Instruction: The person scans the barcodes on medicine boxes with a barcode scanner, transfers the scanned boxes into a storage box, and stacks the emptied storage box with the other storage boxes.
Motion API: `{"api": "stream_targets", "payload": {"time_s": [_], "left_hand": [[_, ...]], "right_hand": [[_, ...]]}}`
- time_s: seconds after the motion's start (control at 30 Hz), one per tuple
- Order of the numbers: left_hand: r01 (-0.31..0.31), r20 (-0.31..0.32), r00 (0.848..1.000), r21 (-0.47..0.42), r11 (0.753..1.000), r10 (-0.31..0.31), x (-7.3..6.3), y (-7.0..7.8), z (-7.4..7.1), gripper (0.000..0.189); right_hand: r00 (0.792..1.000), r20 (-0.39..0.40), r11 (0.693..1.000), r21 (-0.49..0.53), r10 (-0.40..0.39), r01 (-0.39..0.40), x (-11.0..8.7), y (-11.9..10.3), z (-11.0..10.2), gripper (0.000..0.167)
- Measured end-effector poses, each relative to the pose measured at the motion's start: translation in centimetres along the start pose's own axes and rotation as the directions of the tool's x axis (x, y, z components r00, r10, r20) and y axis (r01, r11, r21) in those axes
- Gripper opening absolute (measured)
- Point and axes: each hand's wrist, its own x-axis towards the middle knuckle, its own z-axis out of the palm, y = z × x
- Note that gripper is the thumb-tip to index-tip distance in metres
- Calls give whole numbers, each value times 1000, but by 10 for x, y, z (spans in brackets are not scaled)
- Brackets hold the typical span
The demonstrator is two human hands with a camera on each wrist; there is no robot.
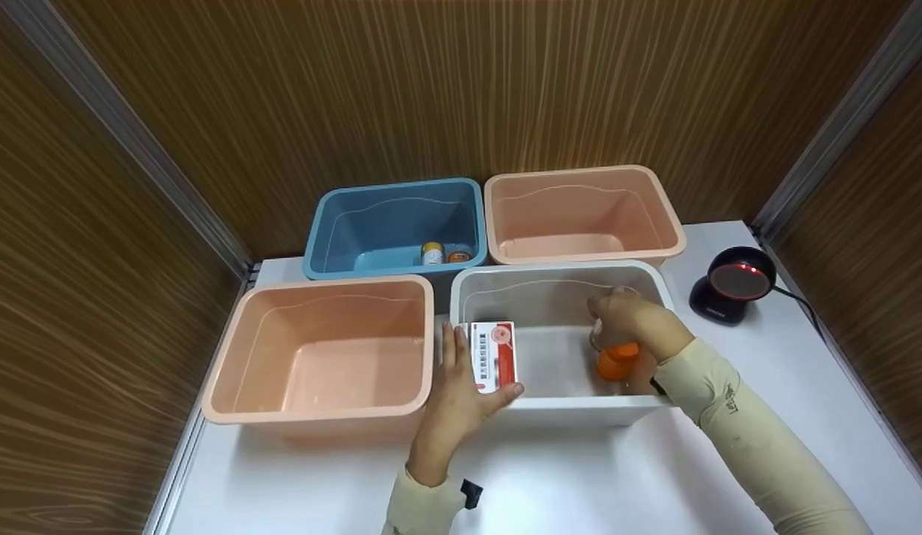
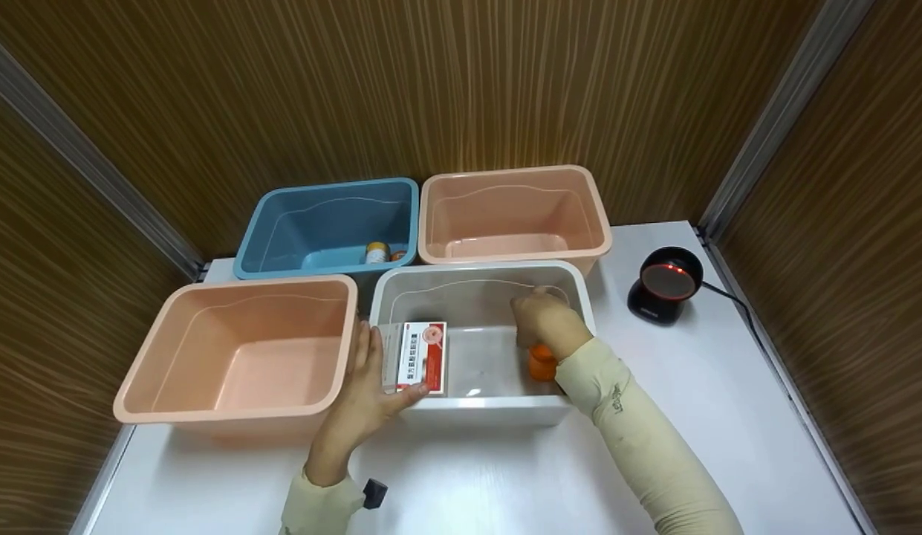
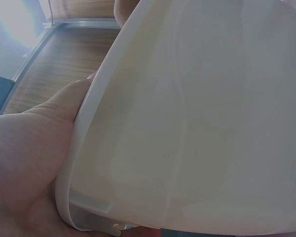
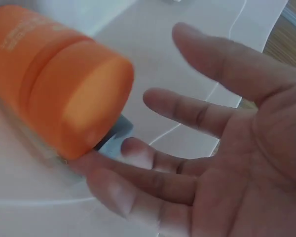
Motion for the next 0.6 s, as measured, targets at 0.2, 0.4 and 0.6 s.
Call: {"api": "stream_targets", "payload": {"time_s": [0.2, 0.4, 0.6], "left_hand": [[-6, 0, 1000, -1, 1000, 6, -1, 1, -1, 125], [-8, 12, 1000, 7, 1000, 8, 0, 1, -1, 126], [-24, 1, 1000, 10, 1000, 24, -1, 0, -2, 125]], "right_hand": [[996, 86, 998, -59, -10, 15, 1, -9, -1, 22], [995, 96, 989, -146, -21, 35, 2, -13, 2, 23], [996, 82, 984, -168, -38, 52, 4, -14, 5, 23]]}}
